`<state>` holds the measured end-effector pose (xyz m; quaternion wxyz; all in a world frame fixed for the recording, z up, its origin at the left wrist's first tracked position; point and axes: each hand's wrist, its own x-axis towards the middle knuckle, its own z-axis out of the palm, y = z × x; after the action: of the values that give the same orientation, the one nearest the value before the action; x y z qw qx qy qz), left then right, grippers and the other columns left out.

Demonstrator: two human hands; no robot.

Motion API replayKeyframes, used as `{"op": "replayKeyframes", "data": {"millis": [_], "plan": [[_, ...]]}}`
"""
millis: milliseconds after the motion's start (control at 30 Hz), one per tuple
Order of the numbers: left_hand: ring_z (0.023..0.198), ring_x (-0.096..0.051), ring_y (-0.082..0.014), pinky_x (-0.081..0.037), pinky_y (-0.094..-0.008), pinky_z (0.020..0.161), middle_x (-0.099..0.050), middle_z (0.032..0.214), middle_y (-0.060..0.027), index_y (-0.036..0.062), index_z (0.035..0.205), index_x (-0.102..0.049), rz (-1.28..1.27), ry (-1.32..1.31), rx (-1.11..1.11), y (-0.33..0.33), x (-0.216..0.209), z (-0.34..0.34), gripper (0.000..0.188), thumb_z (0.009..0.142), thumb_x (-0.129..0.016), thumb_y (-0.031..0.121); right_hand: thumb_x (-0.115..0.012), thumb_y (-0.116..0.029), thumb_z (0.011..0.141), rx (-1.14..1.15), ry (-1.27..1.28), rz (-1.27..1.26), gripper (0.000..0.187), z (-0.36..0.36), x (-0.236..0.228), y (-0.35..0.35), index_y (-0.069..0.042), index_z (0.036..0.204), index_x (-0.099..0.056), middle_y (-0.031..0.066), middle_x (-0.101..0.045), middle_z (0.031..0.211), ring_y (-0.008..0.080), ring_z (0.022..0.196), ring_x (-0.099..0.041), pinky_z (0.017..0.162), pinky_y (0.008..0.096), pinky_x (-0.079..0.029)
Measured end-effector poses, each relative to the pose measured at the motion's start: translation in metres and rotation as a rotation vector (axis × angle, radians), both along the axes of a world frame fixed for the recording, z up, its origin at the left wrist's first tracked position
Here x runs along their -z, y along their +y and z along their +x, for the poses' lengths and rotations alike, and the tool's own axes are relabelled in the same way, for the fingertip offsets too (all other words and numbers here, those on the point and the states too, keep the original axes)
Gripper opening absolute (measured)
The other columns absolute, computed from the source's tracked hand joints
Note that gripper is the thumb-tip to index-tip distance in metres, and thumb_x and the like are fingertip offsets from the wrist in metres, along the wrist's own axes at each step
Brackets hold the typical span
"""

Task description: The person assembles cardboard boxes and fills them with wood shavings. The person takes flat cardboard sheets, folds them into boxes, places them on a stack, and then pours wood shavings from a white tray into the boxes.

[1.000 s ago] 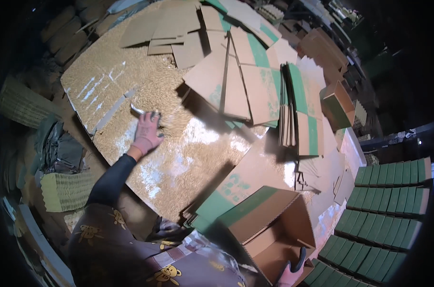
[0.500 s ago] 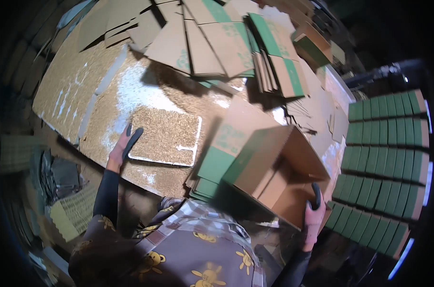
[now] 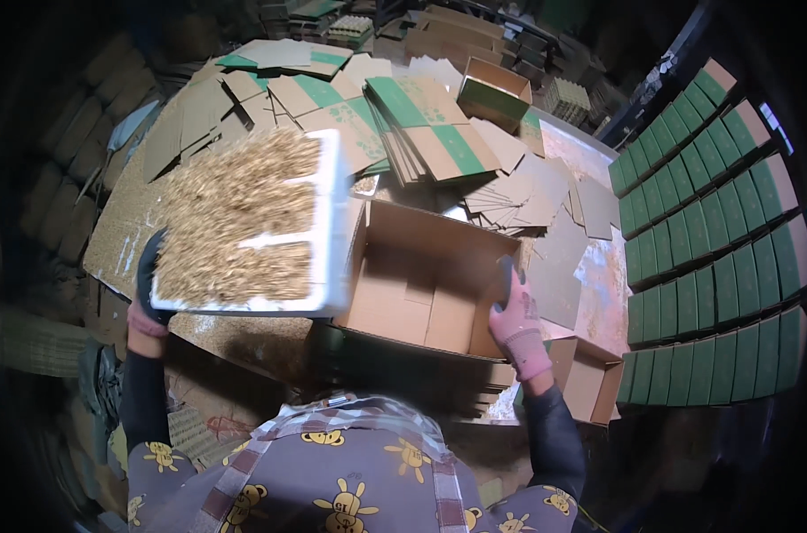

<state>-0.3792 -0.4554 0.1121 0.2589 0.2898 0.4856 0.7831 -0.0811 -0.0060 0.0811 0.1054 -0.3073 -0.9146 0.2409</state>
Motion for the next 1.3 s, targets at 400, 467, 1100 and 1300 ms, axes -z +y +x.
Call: {"op": "replayKeyframes", "data": {"millis": [400,467,1100,1300], "plan": [[0.118,-0.056,-0.0226,-0.049,-0.035,0.099,-0.056,0.128,-0.0148,-0.0007,0.13,-0.051,-0.209,-0.195,0.059,0.186,0.003,0.052,0.038,0.099,-0.048,0.02,-0.071,-0.042,0.081,-0.351,-0.243,-0.449,0.11,0.049,-0.01,0.057,0.008,0.149,-0.001,0.033,-0.028,0.149,0.0373,0.14,-0.03,0.115,0.0362,-0.027],[0.116,-0.059,-0.0247,-0.051,-0.0363,0.098,-0.058,0.127,-0.0163,-0.0013,0.131,-0.049,-0.273,-0.041,-0.046,0.184,0.01,0.048,0.039,0.099,-0.048,0.021,-0.078,-0.038,0.073,-0.463,-0.099,-0.464,0.123,0.04,-0.014,0.06,0.008,0.148,0.009,0.0329,-0.015,0.153,0.0353,0.144,-0.023,0.116,0.0354,-0.026],[0.093,-0.066,-0.0328,-0.053,-0.0401,0.082,-0.067,0.103,-0.0174,0.0016,0.115,-0.054,-1.977,1.189,0.291,0.286,0.008,0.109,0.042,0.078,-0.069,0.014,-0.074,-0.034,0.067,-0.396,-1.049,0.098,0.115,0.05,0.149,0.27,0.0,0.152,-0.004,0.037,-0.015,0.151,0.0566,0.138,-0.021,0.112,0.0589,-0.023],[0.122,-0.049,-0.0388,-0.04,-0.0425,0.104,-0.047,0.133,-0.0217,0.0047,0.137,-0.046,-1.192,1.252,-0.572,0.25,-0.015,0.117,0.062,0.079,-0.07,0.012,-0.056,-0.03,0.083,-0.499,-0.914,0.436,0.079,0.087,0.227,0.268,-0.002,0.15,-0.023,0.0335,-0.031,0.146,0.0511,0.127,-0.041,0.106,0.0538,-0.034]]}}
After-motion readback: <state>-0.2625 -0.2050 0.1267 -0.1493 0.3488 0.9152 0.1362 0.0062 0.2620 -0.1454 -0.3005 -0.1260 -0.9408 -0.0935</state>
